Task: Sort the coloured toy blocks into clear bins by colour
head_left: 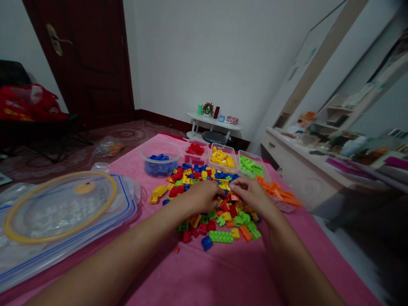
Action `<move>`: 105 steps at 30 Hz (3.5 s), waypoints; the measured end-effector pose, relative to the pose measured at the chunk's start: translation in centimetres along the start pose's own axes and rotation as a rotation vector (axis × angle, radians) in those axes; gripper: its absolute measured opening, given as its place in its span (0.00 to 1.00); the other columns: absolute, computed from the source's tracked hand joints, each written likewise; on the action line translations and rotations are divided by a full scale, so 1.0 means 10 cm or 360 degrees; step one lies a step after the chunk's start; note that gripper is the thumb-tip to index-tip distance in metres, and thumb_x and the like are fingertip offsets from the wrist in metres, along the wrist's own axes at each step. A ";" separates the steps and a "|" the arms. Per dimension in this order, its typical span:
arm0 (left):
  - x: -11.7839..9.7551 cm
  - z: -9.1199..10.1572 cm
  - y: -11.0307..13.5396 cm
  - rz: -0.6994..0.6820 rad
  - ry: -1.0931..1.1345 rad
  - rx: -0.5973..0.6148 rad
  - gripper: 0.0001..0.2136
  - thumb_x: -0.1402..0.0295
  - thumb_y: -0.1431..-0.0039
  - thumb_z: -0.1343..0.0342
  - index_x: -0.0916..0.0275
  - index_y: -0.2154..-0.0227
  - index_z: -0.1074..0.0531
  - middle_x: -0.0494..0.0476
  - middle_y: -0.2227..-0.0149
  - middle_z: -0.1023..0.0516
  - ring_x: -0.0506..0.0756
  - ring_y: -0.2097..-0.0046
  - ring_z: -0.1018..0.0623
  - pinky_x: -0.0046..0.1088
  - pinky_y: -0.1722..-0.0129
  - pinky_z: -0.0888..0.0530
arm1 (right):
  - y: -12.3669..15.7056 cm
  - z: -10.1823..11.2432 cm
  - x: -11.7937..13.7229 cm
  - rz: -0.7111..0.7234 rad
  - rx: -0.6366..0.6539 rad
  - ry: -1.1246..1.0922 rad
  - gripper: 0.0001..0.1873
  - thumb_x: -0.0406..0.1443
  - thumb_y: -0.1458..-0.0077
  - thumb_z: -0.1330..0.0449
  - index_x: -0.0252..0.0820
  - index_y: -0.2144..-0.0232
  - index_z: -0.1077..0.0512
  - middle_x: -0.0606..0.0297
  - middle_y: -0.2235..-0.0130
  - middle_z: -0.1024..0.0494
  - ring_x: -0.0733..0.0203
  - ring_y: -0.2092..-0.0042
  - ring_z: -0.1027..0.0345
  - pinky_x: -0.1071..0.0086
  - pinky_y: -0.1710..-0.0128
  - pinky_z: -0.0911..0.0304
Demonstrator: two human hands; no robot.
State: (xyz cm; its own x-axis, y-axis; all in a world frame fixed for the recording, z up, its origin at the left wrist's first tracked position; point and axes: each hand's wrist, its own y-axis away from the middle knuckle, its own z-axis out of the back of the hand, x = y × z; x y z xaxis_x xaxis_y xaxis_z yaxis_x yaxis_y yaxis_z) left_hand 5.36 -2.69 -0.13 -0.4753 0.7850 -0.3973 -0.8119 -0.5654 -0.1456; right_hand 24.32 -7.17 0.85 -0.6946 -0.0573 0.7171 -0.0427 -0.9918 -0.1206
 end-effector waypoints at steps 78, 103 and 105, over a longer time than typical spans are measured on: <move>0.31 0.55 0.10 0.0689 0.0972 -0.0249 0.04 0.71 0.49 0.42 0.67 0.71 0.26 0.54 0.77 0.24 0.52 0.74 0.24 0.27 0.71 0.26 | 0.13 -0.38 0.36 0.0399 -0.0389 0.0082 0.12 0.33 0.52 0.40 0.41 0.63 0.25 0.63 0.64 0.31 0.67 0.72 0.36 0.73 0.74 0.39; 0.09 0.02 -0.10 0.0957 0.3076 -0.0251 0.05 0.78 0.40 0.51 0.71 0.64 0.30 0.57 0.74 0.23 0.47 0.76 0.23 0.13 0.78 0.27 | 0.19 -0.21 0.47 0.0684 -0.0619 -0.0015 0.15 0.32 0.46 0.43 0.47 0.57 0.25 0.61 0.55 0.26 0.61 0.61 0.31 0.68 0.63 0.34; 0.16 0.05 -0.16 0.1004 0.2932 -0.0259 0.05 0.78 0.39 0.51 0.72 0.65 0.30 0.59 0.73 0.23 0.46 0.77 0.24 0.12 0.80 0.29 | 0.18 -0.15 0.44 0.0652 -0.0696 -0.0034 0.12 0.33 0.46 0.43 0.45 0.59 0.24 0.61 0.56 0.26 0.61 0.62 0.31 0.69 0.66 0.34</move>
State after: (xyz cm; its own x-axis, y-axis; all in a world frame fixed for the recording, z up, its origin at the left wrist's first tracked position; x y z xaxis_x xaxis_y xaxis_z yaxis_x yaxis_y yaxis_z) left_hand 5.72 -0.38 -0.07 0.3263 -0.6252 -0.7090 -0.6099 -0.7122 0.3474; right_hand 20.15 -9.01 2.73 -0.7023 -0.4318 0.5659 -0.0693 -0.7497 -0.6581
